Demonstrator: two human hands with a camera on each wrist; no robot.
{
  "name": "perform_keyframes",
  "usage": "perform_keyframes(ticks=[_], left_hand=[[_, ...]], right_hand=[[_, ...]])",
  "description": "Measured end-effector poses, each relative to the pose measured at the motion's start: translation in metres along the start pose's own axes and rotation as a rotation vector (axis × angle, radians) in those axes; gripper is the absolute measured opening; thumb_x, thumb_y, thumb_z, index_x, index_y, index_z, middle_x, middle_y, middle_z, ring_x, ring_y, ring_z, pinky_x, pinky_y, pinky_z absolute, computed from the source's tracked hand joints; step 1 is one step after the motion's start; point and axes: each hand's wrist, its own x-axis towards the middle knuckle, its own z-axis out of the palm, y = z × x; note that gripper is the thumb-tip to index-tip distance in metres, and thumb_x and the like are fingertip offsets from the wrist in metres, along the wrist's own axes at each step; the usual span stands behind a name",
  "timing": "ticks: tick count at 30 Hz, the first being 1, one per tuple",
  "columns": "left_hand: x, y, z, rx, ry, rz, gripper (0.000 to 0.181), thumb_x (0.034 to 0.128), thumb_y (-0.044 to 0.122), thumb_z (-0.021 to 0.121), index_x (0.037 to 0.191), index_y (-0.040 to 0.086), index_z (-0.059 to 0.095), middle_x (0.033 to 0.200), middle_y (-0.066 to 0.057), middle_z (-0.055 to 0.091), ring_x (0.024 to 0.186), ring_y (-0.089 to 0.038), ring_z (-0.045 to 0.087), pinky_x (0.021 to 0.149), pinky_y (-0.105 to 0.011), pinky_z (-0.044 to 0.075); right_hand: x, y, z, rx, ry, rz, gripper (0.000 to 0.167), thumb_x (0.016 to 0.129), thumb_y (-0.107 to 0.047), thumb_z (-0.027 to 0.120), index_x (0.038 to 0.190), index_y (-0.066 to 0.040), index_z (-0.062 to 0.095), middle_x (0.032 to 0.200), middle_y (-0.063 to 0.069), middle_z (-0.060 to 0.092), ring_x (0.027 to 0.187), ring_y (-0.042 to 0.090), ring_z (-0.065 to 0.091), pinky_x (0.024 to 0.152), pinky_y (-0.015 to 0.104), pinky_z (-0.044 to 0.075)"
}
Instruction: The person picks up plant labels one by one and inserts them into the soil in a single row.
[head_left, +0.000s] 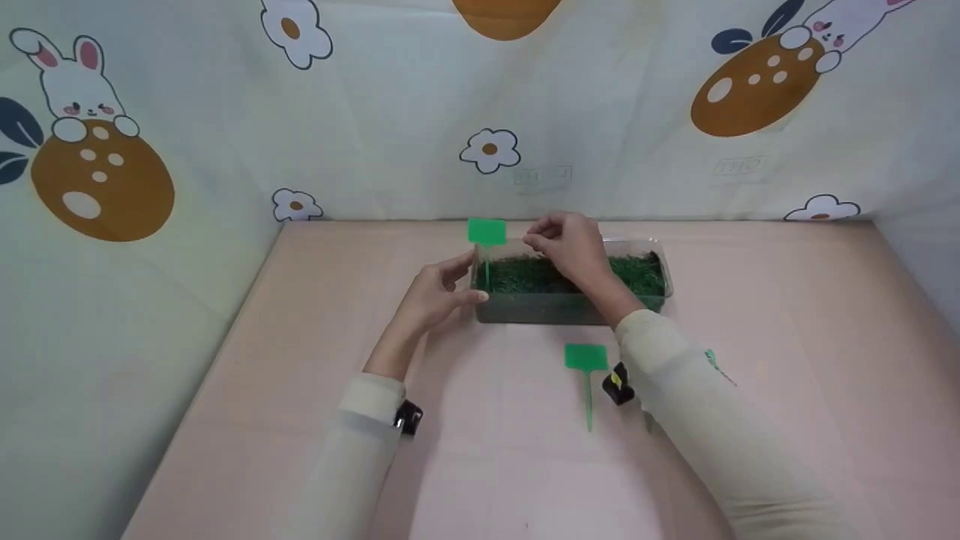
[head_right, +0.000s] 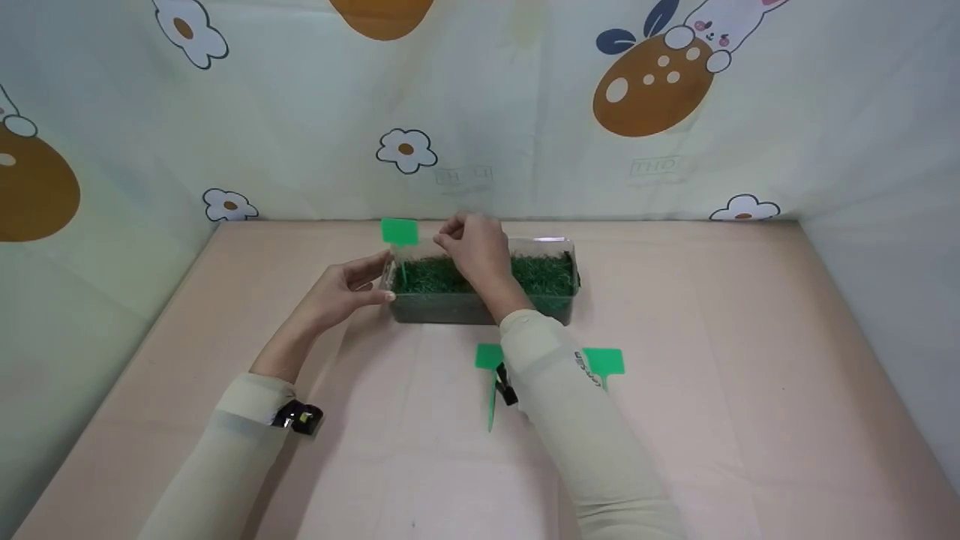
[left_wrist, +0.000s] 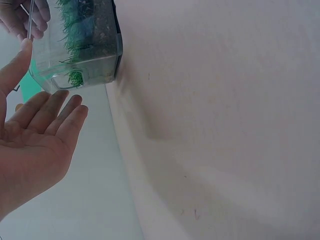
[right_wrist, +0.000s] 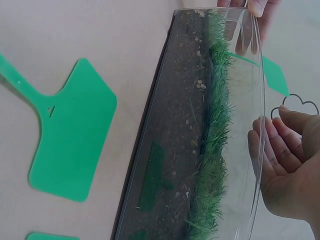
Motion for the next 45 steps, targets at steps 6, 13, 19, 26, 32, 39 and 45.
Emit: perform_keyframes(ticks=[6,13,19,26,32,39,45], left_hand=[[0.001,0.000,0.001,0.005,0.002,0.004,0.071,0.0884,0.015,0.076,0.152,0.019,0.043,0.158,-0.004,0.043,0.148,-0.025,0.038,0.120,-0.038,0.037],[0.002,0.001,0.001,-0.013,-0.009,0.006,0.071,0.0884,0.013,0.076,0.152,0.016,0.043,0.158,-0.007,0.042,0.148,-0.026,0.038,0.120,-0.038,0.037],[0.001,0.002,0.001,-0.004,-0.009,0.003,0.071,0.0886,0.015,0.076,0.151,0.018,0.043,0.157,-0.007,0.043,0.148,-0.026,0.038,0.121,-0.037,0.036],[0.003,0.002,0.002,0.002,-0.008,0.009,0.072,0.0879,0.014,0.076,0.151,0.019,0.043,0.157,-0.007,0.044,0.148,-0.026,0.038,0.121,-0.039,0.036],[0.003,0.002,0.001,0.018,-0.003,0.001,0.071,0.0886,0.015,0.076,0.152,0.020,0.043,0.157,-0.007,0.043,0.148,-0.024,0.038,0.121,-0.035,0.035],[0.001,0.004,-0.002,0.039,-0.011,0.001,0.072,0.0892,0.015,0.075,0.152,0.019,0.041,0.159,-0.007,0.041,0.149,-0.024,0.036,0.122,-0.034,0.034],[0.001,0.006,-0.004,0.076,-0.017,-0.001,0.072,0.0899,0.017,0.075,0.153,0.019,0.040,0.159,-0.005,0.041,0.149,-0.023,0.036,0.121,-0.034,0.035]], right_hand=[[-0.002,0.003,-0.005,-0.012,0.001,0.005,0.016,0.095,-0.024,0.069,0.098,-0.009,0.074,0.094,0.009,0.075,0.089,0.026,0.071,0.068,0.028,0.054],[-0.006,0.006,-0.012,-0.021,0.001,0.003,0.017,0.095,-0.025,0.068,0.099,-0.009,0.075,0.096,0.010,0.075,0.086,0.023,0.069,0.068,0.027,0.052],[-0.011,0.009,-0.019,-0.001,-0.007,-0.012,0.017,0.095,-0.024,0.069,0.100,-0.008,0.075,0.097,0.011,0.075,0.085,0.019,0.068,0.067,0.023,0.051],[-0.021,0.010,-0.030,0.014,-0.018,-0.029,0.018,0.096,-0.024,0.068,0.102,-0.008,0.074,0.099,0.011,0.075,0.088,0.021,0.069,0.068,0.023,0.051],[-0.030,0.009,-0.038,0.036,-0.029,-0.029,0.017,0.095,-0.024,0.069,0.101,-0.009,0.074,0.099,0.010,0.075,0.092,0.026,0.071,0.069,0.023,0.052],[-0.042,0.011,-0.048,0.019,-0.036,-0.059,0.019,0.095,-0.025,0.069,0.103,-0.009,0.074,0.101,0.010,0.076,0.090,0.021,0.071,0.070,0.019,0.053],[-0.051,0.016,-0.051,0.044,-0.062,-0.060,0.021,0.095,-0.023,0.069,0.108,-0.007,0.074,0.104,0.011,0.075,0.093,0.025,0.072,0.068,0.018,0.053]])
